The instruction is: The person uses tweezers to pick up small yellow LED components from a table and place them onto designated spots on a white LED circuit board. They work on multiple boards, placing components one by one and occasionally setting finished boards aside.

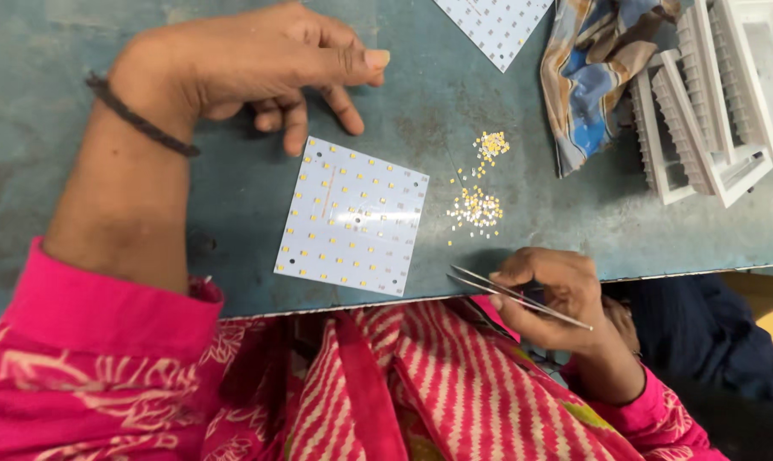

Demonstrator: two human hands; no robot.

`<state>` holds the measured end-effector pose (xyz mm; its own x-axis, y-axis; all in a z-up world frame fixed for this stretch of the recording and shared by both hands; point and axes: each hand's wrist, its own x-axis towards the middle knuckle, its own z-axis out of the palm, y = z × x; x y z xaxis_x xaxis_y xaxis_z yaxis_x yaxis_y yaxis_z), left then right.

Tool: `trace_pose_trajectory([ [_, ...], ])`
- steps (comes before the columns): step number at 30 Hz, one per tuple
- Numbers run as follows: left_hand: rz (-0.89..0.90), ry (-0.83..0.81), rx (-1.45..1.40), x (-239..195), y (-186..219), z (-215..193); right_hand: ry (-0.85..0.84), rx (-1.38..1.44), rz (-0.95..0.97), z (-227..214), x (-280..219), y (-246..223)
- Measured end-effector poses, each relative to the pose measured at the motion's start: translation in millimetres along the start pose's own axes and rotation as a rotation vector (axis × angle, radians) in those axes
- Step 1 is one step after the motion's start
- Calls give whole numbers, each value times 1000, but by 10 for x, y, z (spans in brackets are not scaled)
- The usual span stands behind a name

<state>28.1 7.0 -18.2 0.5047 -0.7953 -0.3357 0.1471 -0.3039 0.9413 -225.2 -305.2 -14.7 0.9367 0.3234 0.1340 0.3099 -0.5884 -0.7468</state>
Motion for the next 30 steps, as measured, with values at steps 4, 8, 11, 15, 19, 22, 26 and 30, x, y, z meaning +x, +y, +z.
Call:
trace_pose_trajectory([
  [4, -56, -78, 27, 41, 4, 77, -82, -151, -65, 5, 67, -8],
  [8, -76, -123, 111, 77, 34, 210, 39, -140, -64, 109, 28, 76],
  [11, -31, -145, 135, 73, 53, 259, 184, -109, 11, 195, -35, 134],
  [15, -17, -139, 157, 71, 54, 262, 227, -127, 25, 242, -79, 159],
  [19, -24, -129, 165, 71, 54, 263, 210, -127, 39, 230, -54, 134],
  [22, -20, -132, 156, 73, 50, 260, 190, -154, 4, 230, -19, 123],
  [26, -23, -135, 143, 81, 29, 252, 166, -159, 9, 224, -16, 111],
  [30, -29, -156, 117, 104, 8, 245, 164, -168, 10, 210, -22, 114],
])
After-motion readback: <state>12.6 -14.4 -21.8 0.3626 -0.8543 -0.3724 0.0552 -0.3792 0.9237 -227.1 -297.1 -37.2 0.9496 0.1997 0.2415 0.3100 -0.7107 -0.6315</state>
